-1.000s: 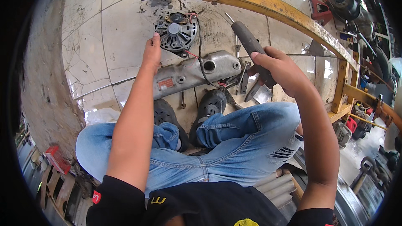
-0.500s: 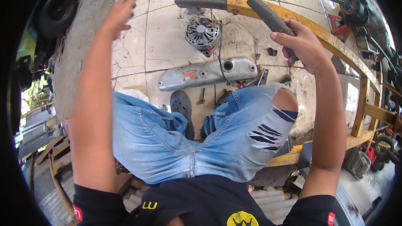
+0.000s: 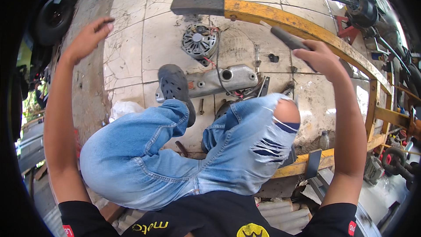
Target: The person sits on the floor and uses a hammer and a metal rod to tap and adjust a circular motor component. They repeatedly strike the component to loosen or align internal parts while holding it steady with the other hand.
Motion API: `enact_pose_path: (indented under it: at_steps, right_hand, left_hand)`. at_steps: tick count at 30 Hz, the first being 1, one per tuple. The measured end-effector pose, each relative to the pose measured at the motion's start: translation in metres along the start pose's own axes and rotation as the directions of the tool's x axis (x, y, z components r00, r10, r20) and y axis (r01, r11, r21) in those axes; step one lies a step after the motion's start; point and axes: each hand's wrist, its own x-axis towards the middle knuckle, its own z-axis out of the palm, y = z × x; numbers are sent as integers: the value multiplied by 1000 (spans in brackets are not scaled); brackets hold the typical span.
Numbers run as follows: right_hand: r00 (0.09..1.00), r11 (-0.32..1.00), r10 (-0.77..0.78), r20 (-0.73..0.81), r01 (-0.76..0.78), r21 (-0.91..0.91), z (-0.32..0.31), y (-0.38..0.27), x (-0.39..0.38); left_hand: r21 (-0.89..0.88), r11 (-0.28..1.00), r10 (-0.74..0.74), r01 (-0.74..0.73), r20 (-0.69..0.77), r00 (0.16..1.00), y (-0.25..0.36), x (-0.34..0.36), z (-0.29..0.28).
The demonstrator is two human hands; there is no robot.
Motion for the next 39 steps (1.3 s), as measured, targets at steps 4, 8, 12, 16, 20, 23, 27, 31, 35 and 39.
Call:
enact_pose_path:
  at_steps: [4, 8, 12, 16, 20, 23, 27, 31, 35, 39]
  right_hand:
    - [969, 943, 206, 134, -160, -292, 45, 6, 41]
    - [918, 880, 379, 116, -320, -351, 102, 53, 75]
    - [888, 852, 459, -20, -447, -273, 180, 98, 82]
    - [819, 783, 561, -117, -572, -245, 223, 124, 69]
    - [861, 796, 407, -305, -498, -343, 229, 133, 76]
    - [940, 953, 164, -300, -230, -199, 231, 90, 107]
    - [921, 879, 339, -190, -383, -285, 256, 73, 149]
    - [886, 800, 439, -152, -462, -383, 267, 74, 168]
    - [943, 804, 304, -133, -329, -496, 264, 72, 167]
    - [914, 939, -98, -394, -47, -341, 252, 67, 157]
  left_hand:
    - [-179, 980, 92, -85, 36, 995, -24, 49, 62]
    - [-198, 915, 367, -353, 40, 929, -29, 115, 135]
    - [-164, 909, 399, -382, 87, 913, -24, 153, 204]
    - [-301, 893, 386, -334, 135, 912, -21, 166, 254]
    - [-527, 803, 389, -279, 110, 914, -15, 168, 273]
    - [-554, 798, 344, -237, 96, 934, -23, 164, 272]
    - [-560, 806, 302, -192, 109, 947, -17, 162, 271]
    - [-592, 789, 291, -168, 118, 950, -10, 160, 273]
    - [-588, 796, 263, -142, 127, 956, -13, 159, 274]
    - [-582, 791, 300, -189, 100, 949, -15, 164, 274]
